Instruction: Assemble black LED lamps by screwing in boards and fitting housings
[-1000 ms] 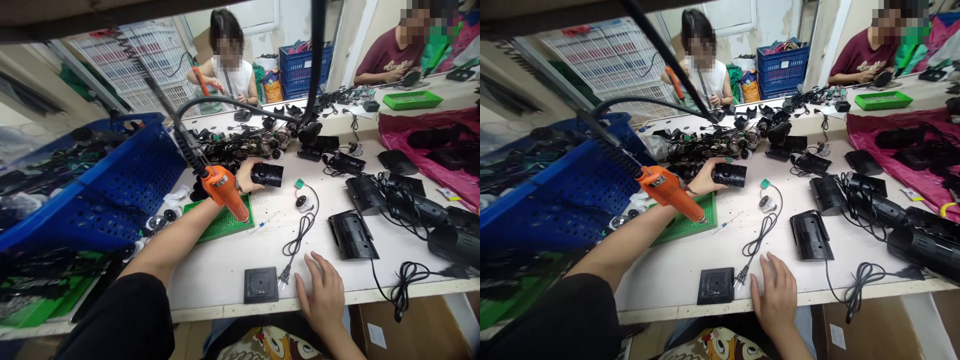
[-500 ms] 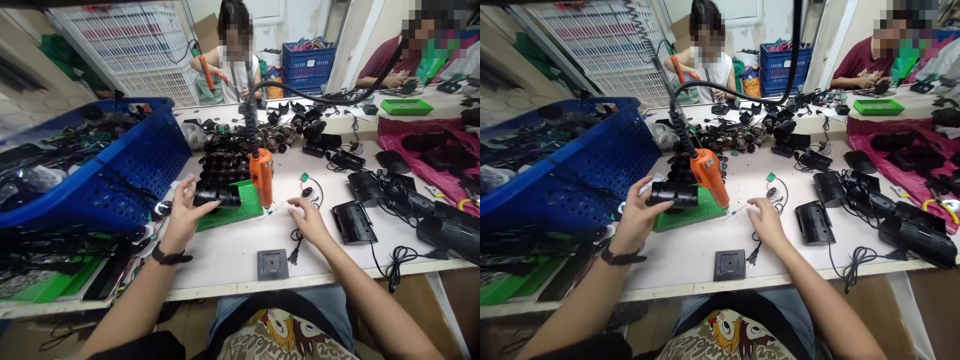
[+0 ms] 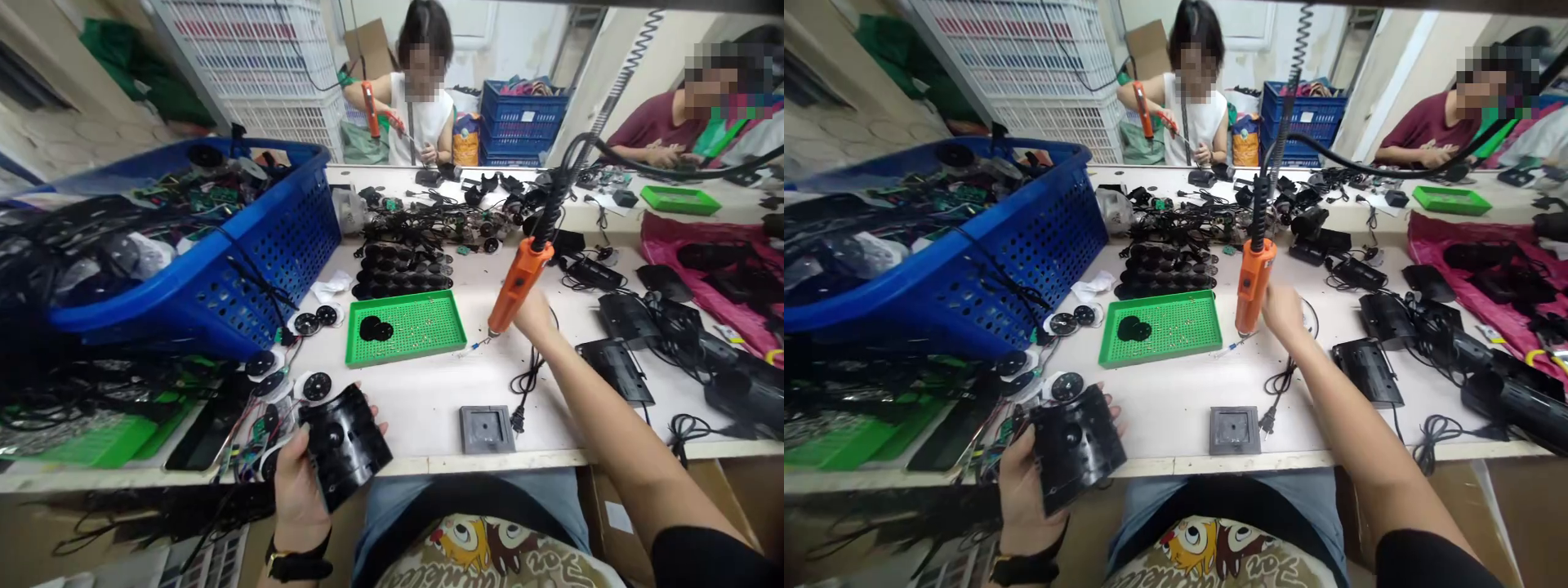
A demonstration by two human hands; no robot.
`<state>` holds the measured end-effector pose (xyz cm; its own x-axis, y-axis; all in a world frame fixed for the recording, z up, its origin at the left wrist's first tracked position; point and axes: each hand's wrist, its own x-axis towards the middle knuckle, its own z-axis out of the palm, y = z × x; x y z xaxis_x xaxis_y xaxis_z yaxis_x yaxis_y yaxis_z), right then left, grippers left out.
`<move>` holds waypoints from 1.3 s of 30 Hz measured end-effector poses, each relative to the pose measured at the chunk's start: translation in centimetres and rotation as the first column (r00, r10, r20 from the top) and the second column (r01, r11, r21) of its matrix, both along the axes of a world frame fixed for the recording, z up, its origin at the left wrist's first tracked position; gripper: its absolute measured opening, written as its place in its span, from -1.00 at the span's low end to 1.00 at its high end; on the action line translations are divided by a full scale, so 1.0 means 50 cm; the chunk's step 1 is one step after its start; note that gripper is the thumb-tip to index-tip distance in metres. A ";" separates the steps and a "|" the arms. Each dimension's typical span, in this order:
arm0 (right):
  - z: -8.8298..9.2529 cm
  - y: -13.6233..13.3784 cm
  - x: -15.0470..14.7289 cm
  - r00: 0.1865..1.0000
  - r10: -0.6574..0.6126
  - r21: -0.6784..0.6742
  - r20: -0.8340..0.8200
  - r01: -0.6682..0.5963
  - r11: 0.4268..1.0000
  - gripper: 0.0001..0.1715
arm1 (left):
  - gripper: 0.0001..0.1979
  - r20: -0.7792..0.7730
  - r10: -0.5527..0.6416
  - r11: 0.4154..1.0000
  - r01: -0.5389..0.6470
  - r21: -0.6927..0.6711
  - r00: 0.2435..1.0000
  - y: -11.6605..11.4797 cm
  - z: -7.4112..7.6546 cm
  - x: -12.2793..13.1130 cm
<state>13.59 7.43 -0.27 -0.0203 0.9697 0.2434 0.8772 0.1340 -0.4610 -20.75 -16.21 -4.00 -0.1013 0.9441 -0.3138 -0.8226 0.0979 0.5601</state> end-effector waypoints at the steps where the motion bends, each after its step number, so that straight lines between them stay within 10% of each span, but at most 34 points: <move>1: 0.015 -0.029 0.026 0.998 -0.047 0.026 -0.030 0.048 0.998 -0.62 | -0.38 0.004 -0.001 1.000 0.001 -0.014 1.000 -0.002 0.001 0.001; 4: 0.048 -0.146 0.082 0.983 -0.089 0.101 -0.163 0.107 0.989 -0.62 | -0.42 -0.008 -0.022 0.999 0.022 -0.038 1.000 0.011 0.011 0.014; 8: 0.069 -0.285 0.058 0.667 -0.009 -0.027 -0.745 -0.016 1.000 -0.58 | -0.44 -0.024 -0.113 0.992 0.111 -0.058 0.993 0.056 0.035 0.061; 17: 0.134 -0.384 -0.072 0.196 0.093 0.003 -0.976 -0.413 0.911 -0.64 | -0.44 -0.043 -0.235 0.972 0.235 -0.001 0.971 0.055 0.071 0.143; 24: 0.166 -0.446 -0.065 0.111 0.192 0.104 -0.975 -0.535 0.838 -0.61 | -0.30 -0.152 -0.180 0.980 0.164 -0.112 0.972 0.004 0.055 0.123; 31: 0.079 -0.397 -0.098 0.089 -0.030 -0.077 -0.996 -0.586 0.807 -0.74 | -0.35 -0.120 -0.304 0.952 0.297 -0.077 0.945 -0.018 0.072 0.153; 35: 0.044 -0.384 -0.089 0.149 0.001 -0.088 -0.989 -0.588 0.804 -0.68 | -0.31 -0.092 -0.382 0.924 0.380 -0.042 0.920 -0.015 0.074 0.178; 39: 0.032 -0.387 -0.075 0.314 0.069 -0.063 -0.947 -0.392 0.918 -0.71 | -0.25 -0.081 -0.398 0.917 0.397 -0.028 0.914 -0.011 0.072 0.206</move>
